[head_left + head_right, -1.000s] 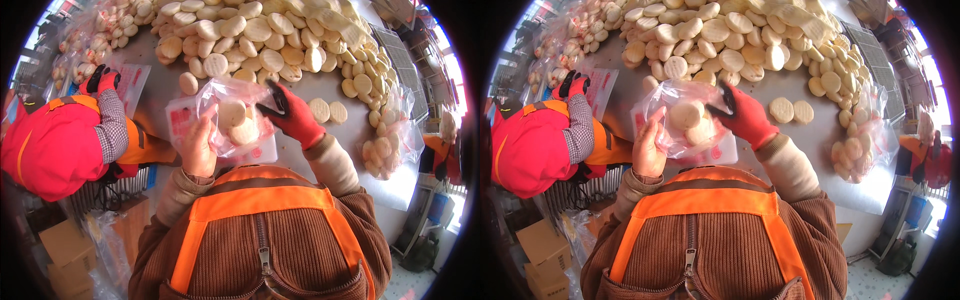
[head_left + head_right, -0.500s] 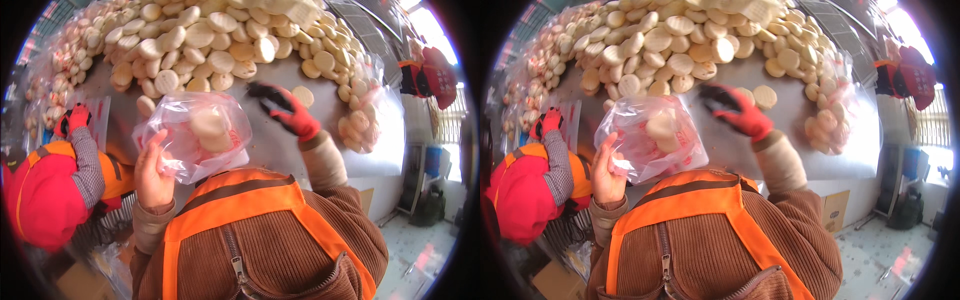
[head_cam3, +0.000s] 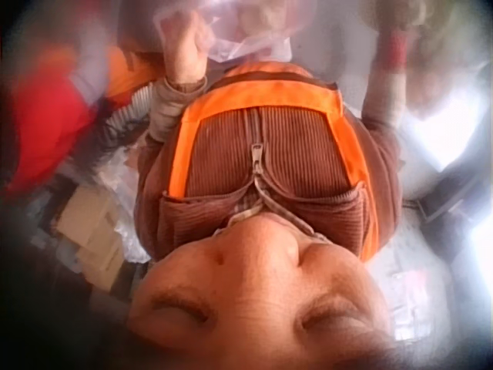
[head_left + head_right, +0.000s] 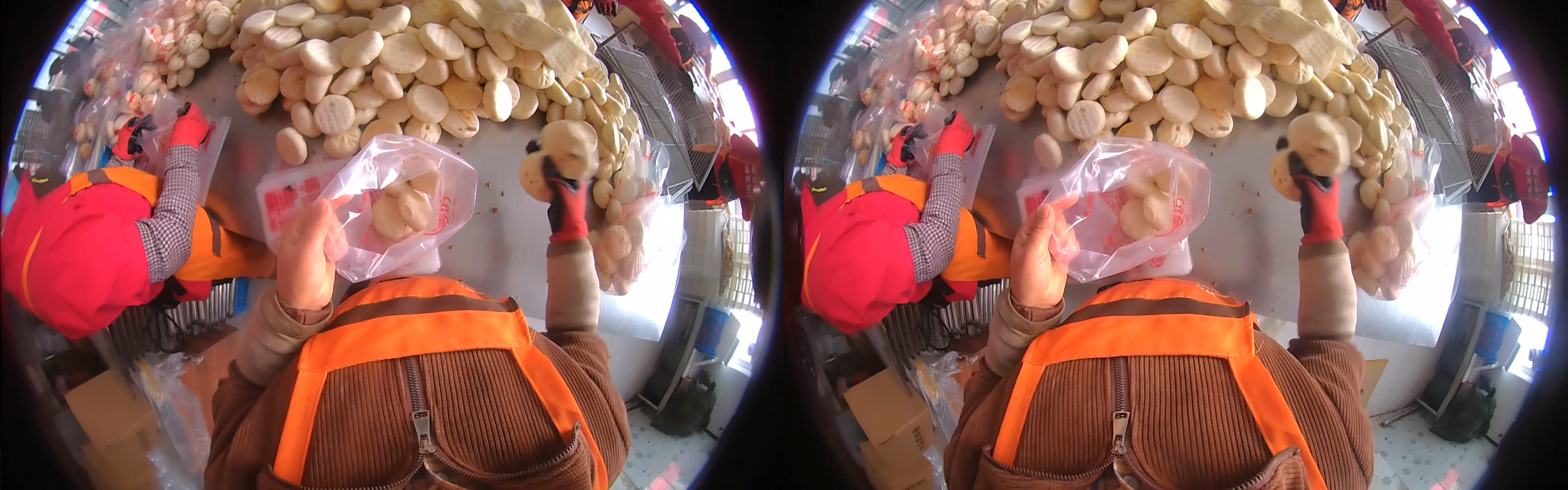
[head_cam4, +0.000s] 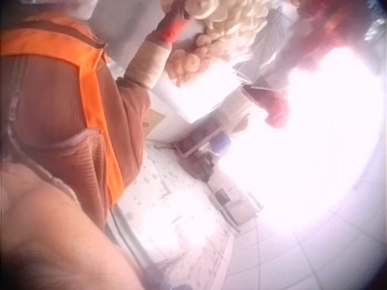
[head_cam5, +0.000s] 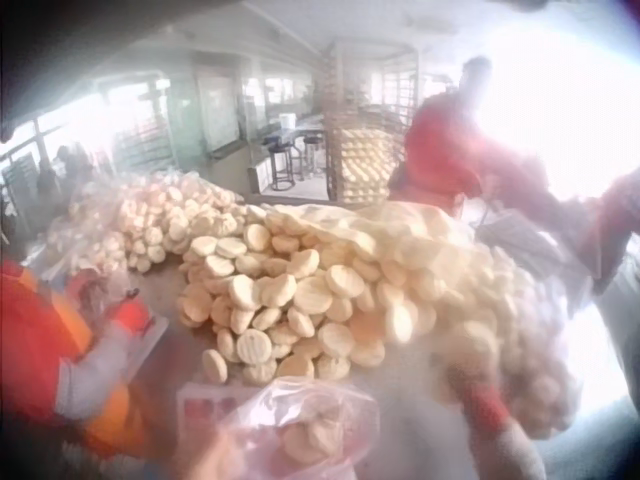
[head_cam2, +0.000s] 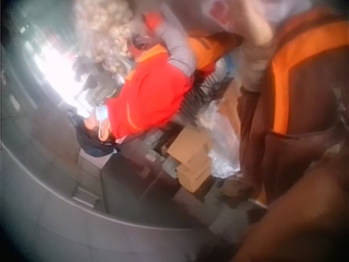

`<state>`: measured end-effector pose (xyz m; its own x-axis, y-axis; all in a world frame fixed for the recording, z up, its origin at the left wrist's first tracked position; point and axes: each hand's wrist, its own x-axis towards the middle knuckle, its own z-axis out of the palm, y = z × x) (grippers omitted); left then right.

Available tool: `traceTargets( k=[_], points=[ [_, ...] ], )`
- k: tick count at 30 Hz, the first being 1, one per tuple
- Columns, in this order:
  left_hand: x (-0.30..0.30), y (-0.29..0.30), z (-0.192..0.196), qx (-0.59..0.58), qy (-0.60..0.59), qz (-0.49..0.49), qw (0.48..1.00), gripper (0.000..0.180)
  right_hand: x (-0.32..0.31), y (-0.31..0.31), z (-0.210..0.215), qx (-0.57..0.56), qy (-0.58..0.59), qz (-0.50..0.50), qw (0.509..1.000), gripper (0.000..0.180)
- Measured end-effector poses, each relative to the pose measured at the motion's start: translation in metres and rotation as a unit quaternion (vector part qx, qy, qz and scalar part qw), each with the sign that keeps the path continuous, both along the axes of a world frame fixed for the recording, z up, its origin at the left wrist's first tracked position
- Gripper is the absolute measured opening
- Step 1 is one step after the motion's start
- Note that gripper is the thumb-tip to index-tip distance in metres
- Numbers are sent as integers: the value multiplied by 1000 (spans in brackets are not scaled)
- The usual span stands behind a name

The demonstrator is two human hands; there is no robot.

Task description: The person picks round biscuits from a large pile on a table and places them into clear plastic bags. They repeatedly fill bags and set them aside while continuing to handle more biscuits from the pile.

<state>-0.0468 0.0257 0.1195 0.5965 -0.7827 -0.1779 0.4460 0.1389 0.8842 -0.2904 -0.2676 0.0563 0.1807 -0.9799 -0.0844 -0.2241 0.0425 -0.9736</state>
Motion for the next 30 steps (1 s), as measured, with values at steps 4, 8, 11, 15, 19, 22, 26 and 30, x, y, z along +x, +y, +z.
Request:
traceTargets(
  k=[4, 8, 11, 15, 19, 22, 26, 30],
  points=[
    [-11, -4, -1, 17, 0, -14, 1000, 35, 21, 45, 69, -80, -399, 367, 836, 73],
    [-21, -3, -4, -35, -6, -31, 999, 33, 60, 87, 87, -184, -130, 583, 781, 82],
    [-27, 2, -6, 57, -39, -14, 998, 36, 78, 102, 85, -43, -13, 645, 763, 63],
    [-34, 3, -10, 6, -105, -57, 993, 33, 83, 103, 70, 75, 113, 623, 771, 55],
    [-38, 5, -12, 12, -172, -105, 980, 32, 88, 97, 42, -5, 129, 626, 769, 41],
    [-40, -1, -10, 14, -167, -94, 981, 33, 104, 101, 24, -56, -10, 614, 787, 33],
    [-34, -14, -7, -3, -48, -38, 998, 34, 118, 118, 28, -8, -48, 451, 891, 25],
    [-17, -11, -8, -14, -41, 4, 999, 28, 97, 132, 43, -326, 58, 350, 876, 30]
  ],
)
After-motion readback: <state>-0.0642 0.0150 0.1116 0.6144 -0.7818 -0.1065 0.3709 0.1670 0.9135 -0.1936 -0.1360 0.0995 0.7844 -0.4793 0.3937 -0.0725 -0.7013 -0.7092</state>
